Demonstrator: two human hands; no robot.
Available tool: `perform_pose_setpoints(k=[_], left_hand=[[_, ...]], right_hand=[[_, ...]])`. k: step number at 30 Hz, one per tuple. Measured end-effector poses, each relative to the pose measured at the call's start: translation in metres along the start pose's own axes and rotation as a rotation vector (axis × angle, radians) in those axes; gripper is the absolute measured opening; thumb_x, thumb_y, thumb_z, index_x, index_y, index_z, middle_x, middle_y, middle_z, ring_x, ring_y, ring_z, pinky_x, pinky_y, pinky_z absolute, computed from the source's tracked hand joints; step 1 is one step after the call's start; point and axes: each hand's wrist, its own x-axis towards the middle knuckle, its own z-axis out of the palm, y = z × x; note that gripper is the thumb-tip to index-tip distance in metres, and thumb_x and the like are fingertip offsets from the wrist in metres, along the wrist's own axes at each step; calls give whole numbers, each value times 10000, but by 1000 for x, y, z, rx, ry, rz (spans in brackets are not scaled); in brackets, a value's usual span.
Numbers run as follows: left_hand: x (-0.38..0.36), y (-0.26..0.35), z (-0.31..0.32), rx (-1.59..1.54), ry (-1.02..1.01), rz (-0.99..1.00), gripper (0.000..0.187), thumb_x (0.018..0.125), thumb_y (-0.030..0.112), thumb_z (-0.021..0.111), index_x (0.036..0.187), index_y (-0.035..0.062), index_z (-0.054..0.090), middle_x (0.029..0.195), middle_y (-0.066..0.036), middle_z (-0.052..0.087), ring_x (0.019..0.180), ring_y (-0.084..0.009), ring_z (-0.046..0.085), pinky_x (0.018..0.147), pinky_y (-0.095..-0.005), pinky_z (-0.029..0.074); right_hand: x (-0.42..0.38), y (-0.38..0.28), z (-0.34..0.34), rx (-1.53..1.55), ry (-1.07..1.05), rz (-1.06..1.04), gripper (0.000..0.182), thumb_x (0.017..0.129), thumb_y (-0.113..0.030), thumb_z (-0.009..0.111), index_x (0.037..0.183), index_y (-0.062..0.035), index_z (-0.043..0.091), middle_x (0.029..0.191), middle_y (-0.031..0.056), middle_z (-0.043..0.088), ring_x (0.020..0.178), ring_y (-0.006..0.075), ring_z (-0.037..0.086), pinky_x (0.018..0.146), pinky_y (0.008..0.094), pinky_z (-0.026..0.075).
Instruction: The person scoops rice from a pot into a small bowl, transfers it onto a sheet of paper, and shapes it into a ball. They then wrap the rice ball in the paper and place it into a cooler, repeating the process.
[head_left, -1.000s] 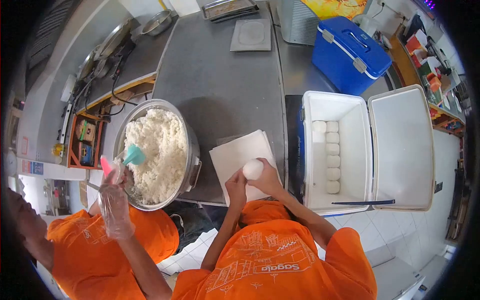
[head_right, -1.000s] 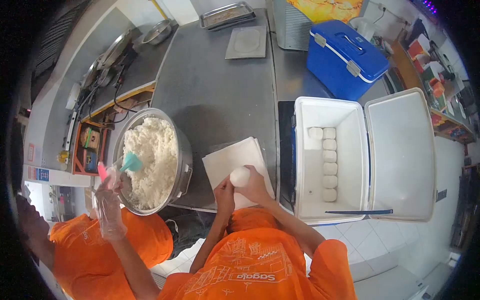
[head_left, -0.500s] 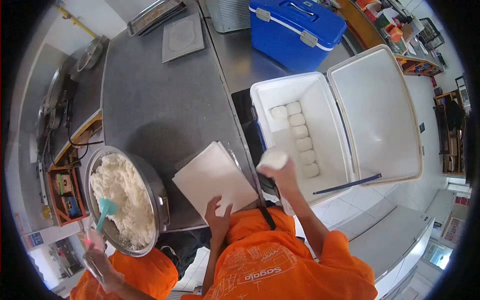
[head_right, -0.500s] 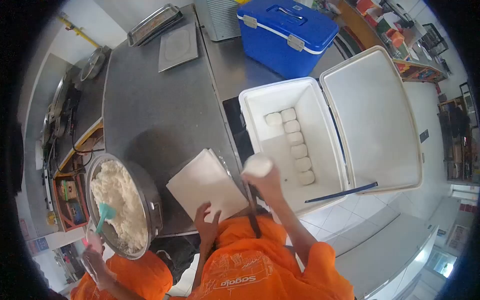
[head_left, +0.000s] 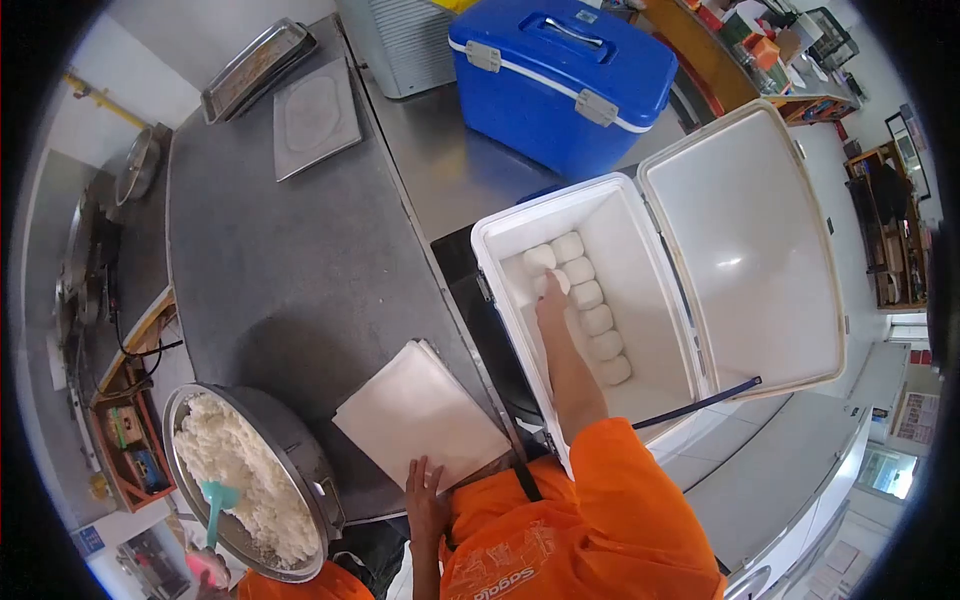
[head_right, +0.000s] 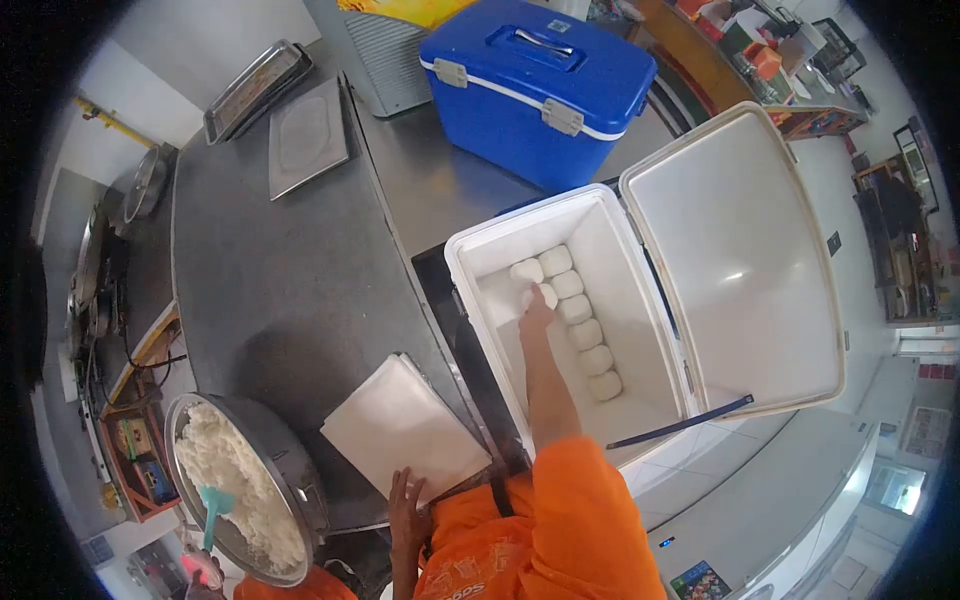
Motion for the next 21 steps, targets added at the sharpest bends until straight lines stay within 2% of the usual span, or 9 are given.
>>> perform_pose_setpoints(k=[1, 5, 7, 8, 10, 14, 17, 19, 21], left_hand=[[-6, -3, -1, 15, -12, -3, 495, 748, 11, 766, 1214, 78, 612, 1453, -204, 461, 1384, -438, 411, 1055, -541, 440], [-23, -18, 20, -52, 94, 20, 463, 779, -11, 717, 1217, 93, 607, 1379, -185, 551, 1305, -436, 504, 1030, -511, 476], [-28, -20, 21, -52, 100, 70, 394, 798, -16, 699, 1180, 56, 637, 1255, -172, 639, 1259, -397, 560, 1013, -482, 498], [-29, -21, 21, -49, 93, 75, 394, 798, -16, 699, 1180, 56, 637, 1255, -172, 639, 1259, -397, 560, 1013, -482, 498], [-30, -20, 18, -71, 102, 87, 343, 812, -21, 687, 1151, 25, 654, 1189, -163, 676, 1229, -368, 591, 1011, -464, 505], [-29, -23, 18, -95, 104, 93, 328, 813, -22, 683, 1136, 31, 664, 1170, -171, 686, 1171, -373, 628, 969, -460, 534], [-30, -25, 24, -173, 238, 119, 275, 820, -22, 683, 1089, 33, 689, 1114, -185, 707, 1086, -369, 672, 907, -438, 568], [-28, -20, 23, -57, 227, 29, 218, 838, -14, 682, 1047, 40, 709, 1068, -189, 721, 1017, -352, 702, 864, -420, 584], [-32, -21, 26, -80, 251, -5, 183, 849, -8, 678, 1022, 40, 716, 1045, -186, 726, 997, -344, 709, 861, -421, 585]], right_hand=[[-1, 5, 0, 178, -23, -68, 561, 824, -240, 802, 1256, 31, 569, 1155, 111, 634, 961, 219, 644, 707, 324, 529], [9, 15, -8, 354, 23, -26, 577, 840, -289, 806, 1263, 21, 565, 1170, 115, 625, 992, 239, 635, 737, 353, 534], [9, 18, -16, 291, -18, -50, 613, 840, -330, 813, 1269, 18, 548, 1190, 117, 616, 1023, 264, 621, 760, 385, 535], [9, 19, -18, 296, -11, -49, 613, 840, -330, 813, 1269, 18, 548, 1190, 117, 616, 1023, 264, 621, 760, 385, 535], [3, 15, -15, 259, 2, -75, 544, 892, -341, 749, 1228, 42, 559, 1084, 107, 647, 927, 236, 635, 768, 375, 542], [25, 12, -34, 204, -6, 40, 580, 899, -332, 734, 1298, 29, 517, 1107, 108, 645, 986, 244, 629, 786, 379, 544], [-23, -39, -60, -97, -194, 206, 629, 913, -344, 708, 1388, -35, 435, 1281, 120, 525, 1104, 270, 535, 832, 446, 498], [-52, -60, -81, -206, -275, 171, 670, 922, -352, 691, 1447, -77, 379, 1397, 128, 445, 1182, 288, 473, 863, 490, 467], [-65, -67, -97, -235, -323, 58, 641, 931, -337, 684, 1438, -78, 390, 1365, 118, 478, 1156, 263, 495, 855, 446, 474]])
